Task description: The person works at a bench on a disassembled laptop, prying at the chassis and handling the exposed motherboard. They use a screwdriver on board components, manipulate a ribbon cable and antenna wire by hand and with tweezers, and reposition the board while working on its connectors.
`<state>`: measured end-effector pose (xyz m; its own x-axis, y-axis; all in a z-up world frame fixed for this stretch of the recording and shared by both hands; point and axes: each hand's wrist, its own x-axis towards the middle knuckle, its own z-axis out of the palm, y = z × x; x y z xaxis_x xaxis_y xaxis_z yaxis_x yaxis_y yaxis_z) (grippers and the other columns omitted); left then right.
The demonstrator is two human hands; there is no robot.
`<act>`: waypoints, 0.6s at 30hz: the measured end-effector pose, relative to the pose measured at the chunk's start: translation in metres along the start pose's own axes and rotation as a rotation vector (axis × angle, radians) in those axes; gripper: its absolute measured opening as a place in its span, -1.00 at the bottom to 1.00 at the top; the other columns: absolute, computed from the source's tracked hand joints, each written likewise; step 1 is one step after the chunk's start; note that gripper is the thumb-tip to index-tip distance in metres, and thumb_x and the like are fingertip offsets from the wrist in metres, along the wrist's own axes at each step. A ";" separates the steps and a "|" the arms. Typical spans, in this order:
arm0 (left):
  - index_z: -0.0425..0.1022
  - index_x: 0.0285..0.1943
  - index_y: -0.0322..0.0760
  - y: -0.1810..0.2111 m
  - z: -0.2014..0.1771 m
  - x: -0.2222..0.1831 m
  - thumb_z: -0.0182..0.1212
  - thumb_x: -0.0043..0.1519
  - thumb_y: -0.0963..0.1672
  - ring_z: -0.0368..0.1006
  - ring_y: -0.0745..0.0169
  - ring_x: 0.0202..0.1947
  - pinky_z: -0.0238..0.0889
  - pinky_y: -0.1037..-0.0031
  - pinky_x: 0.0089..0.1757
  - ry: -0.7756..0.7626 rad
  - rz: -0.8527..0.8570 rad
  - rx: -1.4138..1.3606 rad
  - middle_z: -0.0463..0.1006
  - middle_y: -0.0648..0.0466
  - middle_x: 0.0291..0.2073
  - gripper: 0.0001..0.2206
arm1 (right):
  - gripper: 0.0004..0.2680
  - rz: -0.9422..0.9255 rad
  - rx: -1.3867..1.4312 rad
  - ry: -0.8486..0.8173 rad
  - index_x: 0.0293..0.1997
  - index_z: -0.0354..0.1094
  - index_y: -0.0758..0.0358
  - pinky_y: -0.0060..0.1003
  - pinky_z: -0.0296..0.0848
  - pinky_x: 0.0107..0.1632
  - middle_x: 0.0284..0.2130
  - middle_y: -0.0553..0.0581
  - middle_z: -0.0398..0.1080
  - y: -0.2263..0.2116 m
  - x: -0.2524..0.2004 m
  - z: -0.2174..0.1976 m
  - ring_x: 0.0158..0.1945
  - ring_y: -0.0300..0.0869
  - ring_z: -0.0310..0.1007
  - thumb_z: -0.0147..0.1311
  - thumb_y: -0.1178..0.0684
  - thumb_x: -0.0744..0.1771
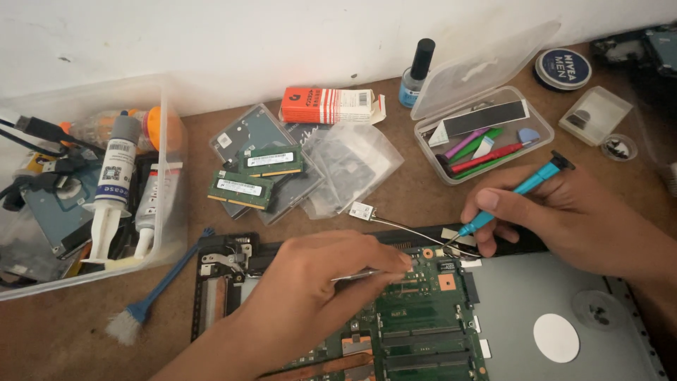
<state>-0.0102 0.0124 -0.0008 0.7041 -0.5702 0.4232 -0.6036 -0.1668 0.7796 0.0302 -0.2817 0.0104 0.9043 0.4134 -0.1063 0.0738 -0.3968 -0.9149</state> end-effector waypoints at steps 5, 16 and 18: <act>0.53 0.01 -0.24 -0.004 0.002 -0.003 0.22 0.31 -0.24 0.68 0.15 -0.09 0.55 0.38 -0.11 -0.006 0.017 0.003 0.69 0.06 -0.07 -0.86 | -0.69 -0.034 -0.005 -0.011 -0.43 0.62 0.37 -0.33 0.37 -0.52 -0.67 0.17 0.59 0.000 0.001 0.000 -0.55 -0.20 0.48 -0.04 0.03 0.41; 0.46 0.00 -0.32 -0.003 0.002 -0.004 0.14 0.36 -0.22 0.63 0.03 -0.14 0.48 0.32 -0.14 -0.031 0.114 0.057 0.65 0.00 -0.10 -0.91 | -0.70 -0.026 -0.008 0.044 -0.39 0.61 0.39 -0.31 0.39 -0.54 -0.68 0.23 0.60 0.003 0.000 0.002 -0.57 -0.16 0.54 -0.05 0.05 0.41; 0.47 0.02 -0.31 -0.004 0.004 -0.004 0.13 0.37 -0.22 0.63 0.04 -0.16 0.47 0.33 -0.16 -0.021 0.112 0.045 0.65 -0.02 -0.10 -0.90 | -0.69 0.019 -0.037 0.042 -0.38 0.64 0.38 -0.31 0.39 -0.51 -0.69 0.23 0.63 0.005 -0.001 0.000 -0.59 -0.17 0.44 -0.04 0.03 0.41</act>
<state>-0.0123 0.0124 -0.0069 0.6239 -0.6037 0.4962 -0.6944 -0.1371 0.7064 0.0298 -0.2834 0.0061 0.9225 0.3711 -0.1063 0.0712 -0.4343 -0.8980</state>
